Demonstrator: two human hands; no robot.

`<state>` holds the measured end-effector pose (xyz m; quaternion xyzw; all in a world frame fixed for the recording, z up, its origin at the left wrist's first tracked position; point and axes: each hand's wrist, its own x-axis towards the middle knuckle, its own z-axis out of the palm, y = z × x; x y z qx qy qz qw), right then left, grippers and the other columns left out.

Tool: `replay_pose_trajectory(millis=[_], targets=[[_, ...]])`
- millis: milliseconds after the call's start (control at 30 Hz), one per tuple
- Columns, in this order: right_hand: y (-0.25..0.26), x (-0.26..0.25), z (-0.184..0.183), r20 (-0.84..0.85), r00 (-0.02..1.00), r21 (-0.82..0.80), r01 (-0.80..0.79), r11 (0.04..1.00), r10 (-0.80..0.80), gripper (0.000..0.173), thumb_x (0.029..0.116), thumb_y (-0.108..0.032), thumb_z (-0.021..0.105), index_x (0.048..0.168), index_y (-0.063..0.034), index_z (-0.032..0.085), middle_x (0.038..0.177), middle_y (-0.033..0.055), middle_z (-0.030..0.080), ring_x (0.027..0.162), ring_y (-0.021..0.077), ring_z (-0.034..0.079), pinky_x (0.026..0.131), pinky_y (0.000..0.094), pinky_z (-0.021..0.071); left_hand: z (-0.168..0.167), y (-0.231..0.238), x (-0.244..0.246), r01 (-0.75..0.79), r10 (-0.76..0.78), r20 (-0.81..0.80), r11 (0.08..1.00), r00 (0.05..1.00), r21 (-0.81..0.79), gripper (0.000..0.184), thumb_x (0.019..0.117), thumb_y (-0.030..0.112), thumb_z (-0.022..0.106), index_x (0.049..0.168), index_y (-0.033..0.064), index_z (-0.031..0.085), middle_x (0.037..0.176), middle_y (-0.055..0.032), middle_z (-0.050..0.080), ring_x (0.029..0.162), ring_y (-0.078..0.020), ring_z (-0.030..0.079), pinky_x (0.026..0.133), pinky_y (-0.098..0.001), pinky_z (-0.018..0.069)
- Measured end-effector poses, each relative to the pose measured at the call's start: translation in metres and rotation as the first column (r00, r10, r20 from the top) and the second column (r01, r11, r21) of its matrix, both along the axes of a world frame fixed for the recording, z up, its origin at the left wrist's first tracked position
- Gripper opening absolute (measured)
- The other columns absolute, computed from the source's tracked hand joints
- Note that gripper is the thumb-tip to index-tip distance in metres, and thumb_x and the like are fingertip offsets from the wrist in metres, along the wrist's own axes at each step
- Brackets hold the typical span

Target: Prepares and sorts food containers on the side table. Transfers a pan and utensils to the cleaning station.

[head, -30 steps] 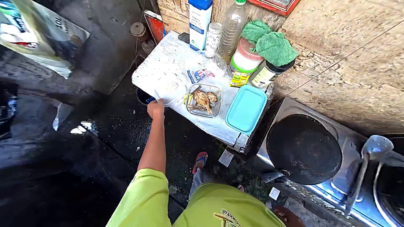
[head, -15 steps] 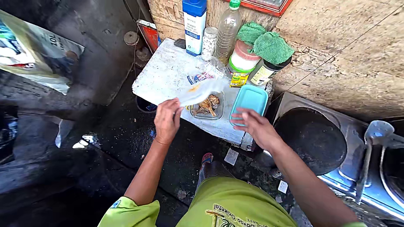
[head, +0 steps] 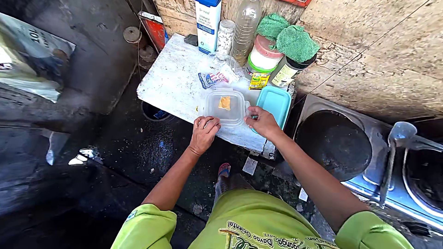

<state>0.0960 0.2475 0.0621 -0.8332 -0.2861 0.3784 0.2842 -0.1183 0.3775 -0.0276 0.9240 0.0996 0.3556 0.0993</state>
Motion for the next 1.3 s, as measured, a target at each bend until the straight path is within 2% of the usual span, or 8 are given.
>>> replay_pose_trajectory(millis=[267, 467, 633, 767, 933, 1067, 1167, 1300], targets=[[-0.004, -0.02, 0.015, 0.184, 0.981, -0.087, -0.051, 0.995, 0.066, 0.061, 0.0976, -0.031, 0.073, 0.147, -0.0022, 0.052, 0.139, 0.0267, 0.055, 0.109, 0.0381, 0.066, 0.093, 0.0531, 0.0549, -0.006, 0.002, 0.004, 0.056, -0.058, -0.066, 0.998, 0.996, -0.034, 0.015, 0.099, 0.006, 0.062, 0.107, 0.0077, 0.075, 0.121, -0.0119, 0.073, 0.116, -0.0327, 0.067, 0.103, -0.0516, 0.0484], [-0.049, -0.035, 0.025, 0.051, 0.99, 0.18, -0.142, 0.973, 0.135, 0.049, 0.0981, -0.022, 0.073, 0.141, -0.0026, 0.058, 0.146, 0.0197, 0.052, 0.104, 0.0252, 0.071, 0.088, 0.0402, 0.0614, 0.016, 0.008, 0.0, 0.063, -0.082, -0.287, 0.995, 0.954, -0.077, 0.015, 0.0978, 0.008, 0.064, 0.109, 0.0053, 0.074, 0.124, -0.014, 0.071, 0.119, -0.0371, 0.066, 0.1, -0.0572, 0.0501], [-0.15, -0.034, 0.018, -0.126, 0.958, 0.253, -0.22, 0.942, 0.257, 0.046, 0.1014, -0.028, 0.065, 0.141, -0.0037, 0.059, 0.137, 0.0139, 0.064, 0.107, 0.0187, 0.071, 0.094, 0.0374, 0.0595, 0.048, 0.015, 0.012, -0.098, -0.012, -0.397, 0.961, 0.918, -0.257, 0.038, 0.0973, 0.035, 0.071, 0.121, 0.0045, 0.072, 0.132, -0.0202, 0.066, 0.124, -0.039, 0.062, 0.106, -0.0592, 0.0471], [-0.25, -0.038, -0.012, -0.316, 0.949, 0.159, 0.032, 0.987, 0.02, 0.044, 0.0996, -0.028, 0.065, 0.137, -0.0043, 0.062, 0.129, 0.0121, 0.069, 0.106, 0.0201, 0.071, 0.093, 0.0398, 0.0604, 0.089, 0.039, 0.057, -0.394, 0.23, -0.401, 0.83, 0.887, -0.394, 0.081, 0.0857, 0.051, 0.08, 0.148, 0.0064, 0.054, 0.155, -0.0278, 0.043, 0.14, -0.0483, 0.044, 0.11, -0.0653, 0.0401], [-0.301, -0.072, -0.023, -0.289, 0.844, 0.022, 0.477, 0.878, -0.452, 0.042, 0.1014, -0.021, 0.061, 0.135, 0.0042, 0.06, 0.121, 0.0187, 0.069, 0.1, 0.0241, 0.072, 0.088, 0.0429, 0.0604, 0.099, 0.092, 0.136, -0.518, 0.284, -0.559, 0.794, 0.779, -0.318, 0.117, 0.0713, 0.066, 0.085, 0.165, 0.0305, 0.025, 0.172, -0.0233, 0.005, 0.153, -0.0531, 0.017, 0.11, -0.0736, 0.0305], [-0.266, -0.101, -0.02, -0.27, 0.734, 0.026, 0.652, 0.758, -0.623, 0.041, 0.1003, -0.019, 0.061, 0.134, 0.0047, 0.059, 0.121, 0.0174, 0.069, 0.1, 0.0212, 0.071, 0.086, 0.0389, 0.0606, 0.069, 0.148, 0.186, -0.509, 0.099, -0.681, 0.743, 0.725, -0.434, 0.114, 0.0749, 0.056, 0.088, 0.165, 0.0367, 0.022, 0.171, -0.024, -0.008, 0.142, -0.0586, 0.033, 0.1, -0.0742, 0.0417], [-0.212, -0.122, -0.016, -0.271, 0.645, 0.066, 0.753, 0.655, -0.715, 0.042, 0.0988, -0.022, 0.061, 0.133, 0.0031, 0.06, 0.119, 0.0141, 0.07, 0.097, 0.0182, 0.072, 0.083, 0.0353, 0.0616, 0.055, 0.18, 0.206, -0.403, -0.055, -0.738, 0.809, 0.672, -0.427, 0.09, 0.0835, 0.044, 0.085, 0.159, 0.0234, 0.04, 0.165, -0.0354, 0.013, 0.124, -0.0565, 0.055, 0.096, -0.0673, 0.0505], [-0.128, -0.144, -0.001, -0.306, 0.663, 0.153, 0.742, 0.652, -0.683, 0.044, 0.0969, -0.024, 0.063, 0.132, 0.0016, 0.062, 0.12, 0.0106, 0.072, 0.099, 0.0181, 0.074, 0.084, 0.0343, 0.0631, 0.053, 0.203, 0.217, -0.201, -0.198, -0.81, 0.911, 0.552, -0.359, 0.059, 0.0969, 0.017, 0.069, 0.152, 0.0101, 0.049, 0.138, -0.0326, 0.057, 0.128, -0.051, 0.056, 0.107, -0.0668, 0.0436]])
